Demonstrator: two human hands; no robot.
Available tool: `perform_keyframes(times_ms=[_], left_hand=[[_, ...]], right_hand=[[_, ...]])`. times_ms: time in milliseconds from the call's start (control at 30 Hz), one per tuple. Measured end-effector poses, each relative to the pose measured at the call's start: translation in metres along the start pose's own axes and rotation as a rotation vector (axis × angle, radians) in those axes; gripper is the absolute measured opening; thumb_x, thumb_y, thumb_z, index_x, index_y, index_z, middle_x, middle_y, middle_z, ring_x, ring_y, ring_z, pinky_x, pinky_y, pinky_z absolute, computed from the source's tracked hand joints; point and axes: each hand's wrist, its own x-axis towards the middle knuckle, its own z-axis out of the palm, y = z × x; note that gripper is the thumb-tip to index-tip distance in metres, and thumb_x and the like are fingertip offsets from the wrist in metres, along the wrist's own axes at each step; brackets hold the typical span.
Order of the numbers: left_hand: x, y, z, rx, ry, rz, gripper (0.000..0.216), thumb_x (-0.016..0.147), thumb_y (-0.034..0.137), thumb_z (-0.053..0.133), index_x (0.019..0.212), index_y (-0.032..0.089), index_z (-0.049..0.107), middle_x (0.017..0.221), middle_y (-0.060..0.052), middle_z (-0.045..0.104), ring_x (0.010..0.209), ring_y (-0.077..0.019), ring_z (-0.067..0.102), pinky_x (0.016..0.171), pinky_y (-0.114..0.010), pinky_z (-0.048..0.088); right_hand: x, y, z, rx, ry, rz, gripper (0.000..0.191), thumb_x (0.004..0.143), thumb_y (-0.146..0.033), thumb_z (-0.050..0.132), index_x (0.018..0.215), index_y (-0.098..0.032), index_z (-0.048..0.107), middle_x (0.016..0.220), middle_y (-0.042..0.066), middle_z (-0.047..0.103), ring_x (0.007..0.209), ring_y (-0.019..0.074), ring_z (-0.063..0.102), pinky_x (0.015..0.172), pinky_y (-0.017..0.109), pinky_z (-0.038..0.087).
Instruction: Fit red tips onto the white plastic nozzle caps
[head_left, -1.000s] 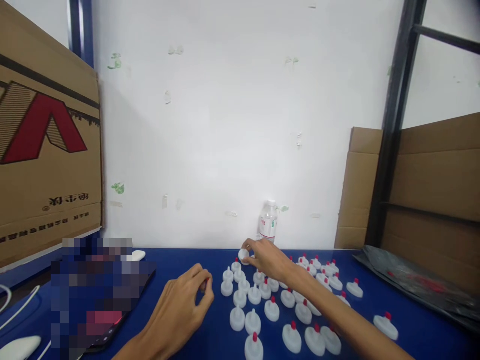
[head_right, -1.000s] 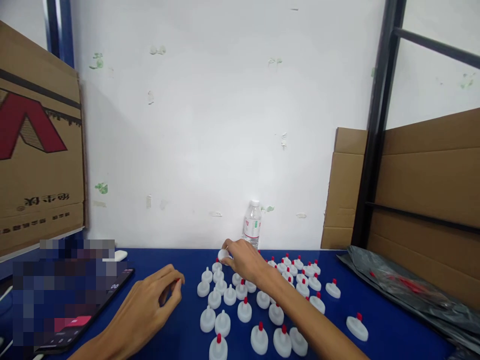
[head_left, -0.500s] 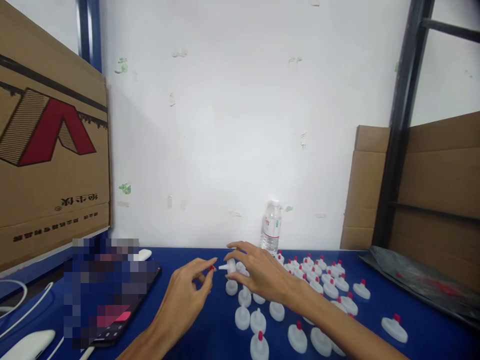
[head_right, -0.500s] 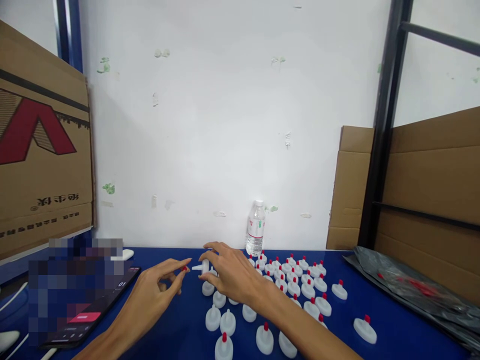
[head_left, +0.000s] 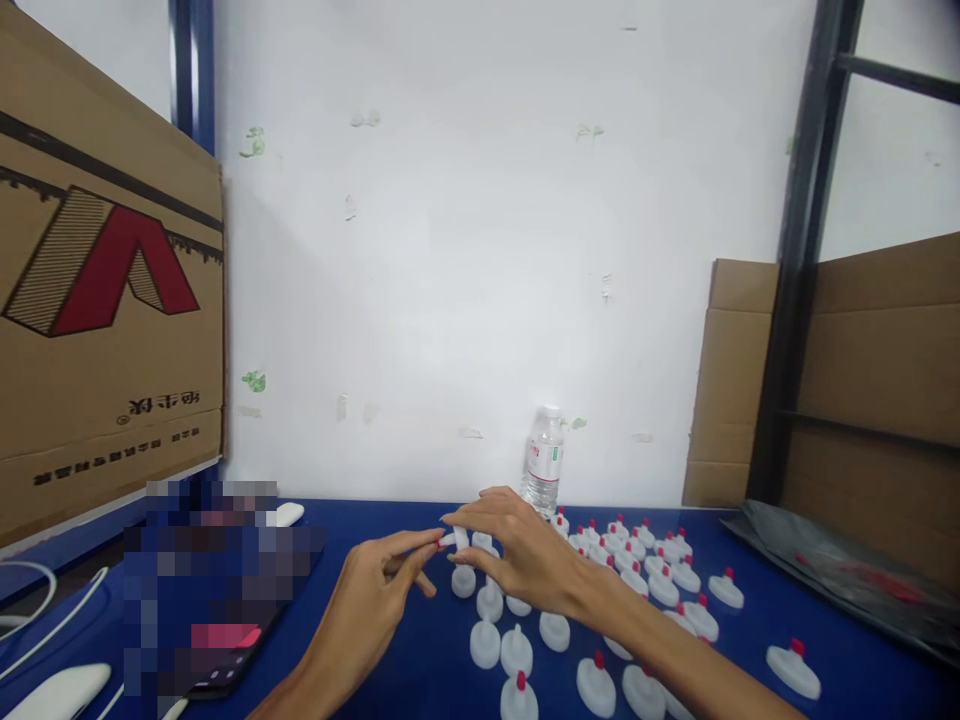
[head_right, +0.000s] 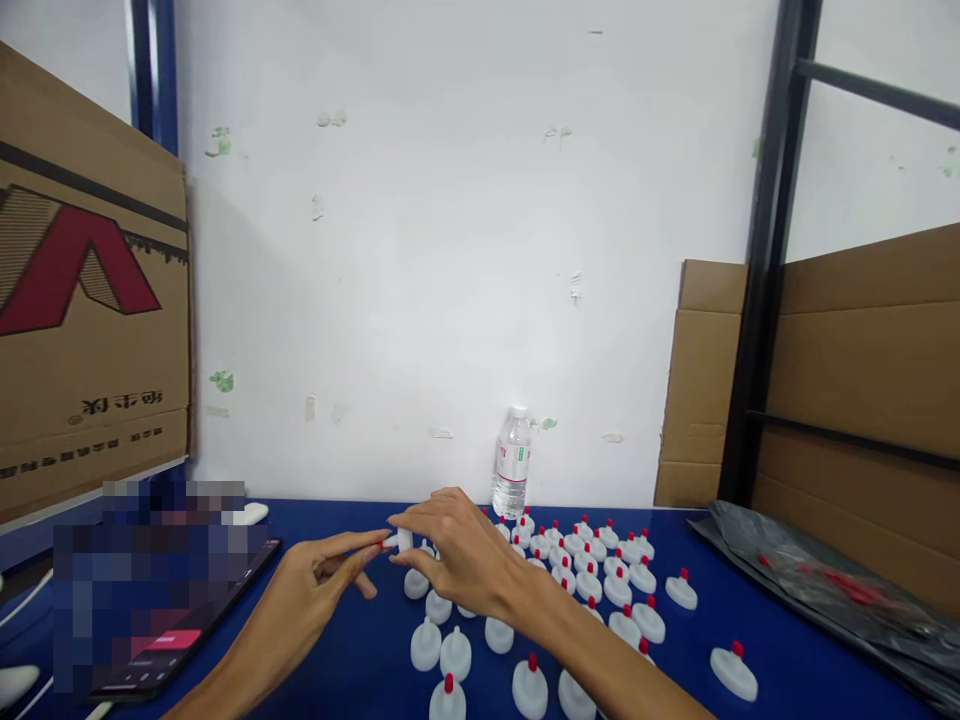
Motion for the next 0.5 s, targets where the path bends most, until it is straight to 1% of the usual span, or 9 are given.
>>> perform_keyframes(times_ms=[67, 100, 167, 233, 300, 400, 500], left_hand=[[0.001, 0.000, -0.001, 0.018, -0.014, -0.015, 0.054, 0.096, 0.060, 0.050, 0.123, 0.017, 0.070, 0.074, -0.001, 0.075, 0.065, -0.0180, 0.065, 0.059, -0.027, 0.041], [0.001, 0.000, -0.001, 0.024, -0.029, -0.002, 0.052, 0.097, 0.059, 0.048, 0.120, 0.018, 0.070, 0.076, -0.001, 0.075, 0.066, -0.0174, 0.065, 0.060, -0.026, 0.041], [0.001, 0.002, -0.001, 0.026, -0.070, 0.062, 0.047, 0.100, 0.056, 0.044, 0.104, 0.019, 0.071, 0.083, -0.001, 0.073, 0.067, -0.0153, 0.065, 0.064, -0.026, 0.043], [-0.001, 0.005, 0.000, 0.015, -0.091, 0.116, 0.045, 0.102, 0.054, 0.040, 0.089, 0.019, 0.066, 0.084, 0.000, 0.069, 0.064, -0.0130, 0.064, 0.065, -0.025, 0.043], [-0.002, 0.007, 0.002, -0.010, -0.084, 0.129, 0.045, 0.102, 0.054, 0.038, 0.082, 0.020, 0.060, 0.079, 0.002, 0.064, 0.060, -0.0117, 0.062, 0.064, -0.025, 0.043], [-0.005, 0.008, 0.004, -0.084, -0.093, 0.109, 0.046, 0.101, 0.056, 0.039, 0.080, 0.020, 0.057, 0.070, 0.005, 0.056, 0.055, -0.0114, 0.059, 0.061, -0.025, 0.042], [-0.006, 0.007, 0.006, -0.118, -0.080, 0.080, 0.047, 0.100, 0.060, 0.040, 0.079, 0.020, 0.055, 0.061, 0.007, 0.045, 0.050, -0.0099, 0.048, 0.054, -0.024, 0.035]], right_hand=[[-0.001, 0.001, 0.001, 0.007, -0.001, -0.012, 0.037, 0.097, -0.034, 0.068, 0.133, -0.026, 0.064, 0.115, 0.006, 0.076, 0.108, 0.0224, 0.068, 0.103, 0.040, 0.044], [-0.001, 0.001, 0.002, 0.004, 0.008, -0.017, 0.037, 0.097, -0.032, 0.068, 0.133, -0.026, 0.064, 0.115, 0.006, 0.076, 0.108, 0.0227, 0.067, 0.103, 0.040, 0.044], [-0.002, 0.000, 0.005, -0.002, 0.033, -0.028, 0.037, 0.096, -0.027, 0.068, 0.133, -0.026, 0.063, 0.116, 0.006, 0.075, 0.108, 0.0225, 0.067, 0.106, 0.042, 0.043], [-0.002, -0.001, 0.007, -0.014, 0.057, -0.053, 0.036, 0.096, -0.022, 0.068, 0.131, -0.025, 0.063, 0.114, 0.006, 0.075, 0.106, 0.0218, 0.068, 0.109, 0.044, 0.040], [-0.001, -0.005, 0.007, -0.048, 0.062, -0.099, 0.035, 0.096, -0.019, 0.065, 0.130, -0.023, 0.062, 0.109, 0.006, 0.076, 0.102, 0.0210, 0.068, 0.110, 0.046, 0.040], [0.000, -0.011, 0.003, -0.097, 0.063, -0.149, 0.034, 0.098, -0.013, 0.059, 0.131, -0.021, 0.060, 0.104, 0.005, 0.075, 0.097, 0.0180, 0.068, 0.112, 0.044, 0.040], [0.002, -0.018, -0.002, -0.135, 0.058, -0.167, 0.032, 0.100, -0.010, 0.052, 0.130, -0.020, 0.059, 0.102, 0.004, 0.075, 0.096, 0.0160, 0.067, 0.114, 0.043, 0.038]])
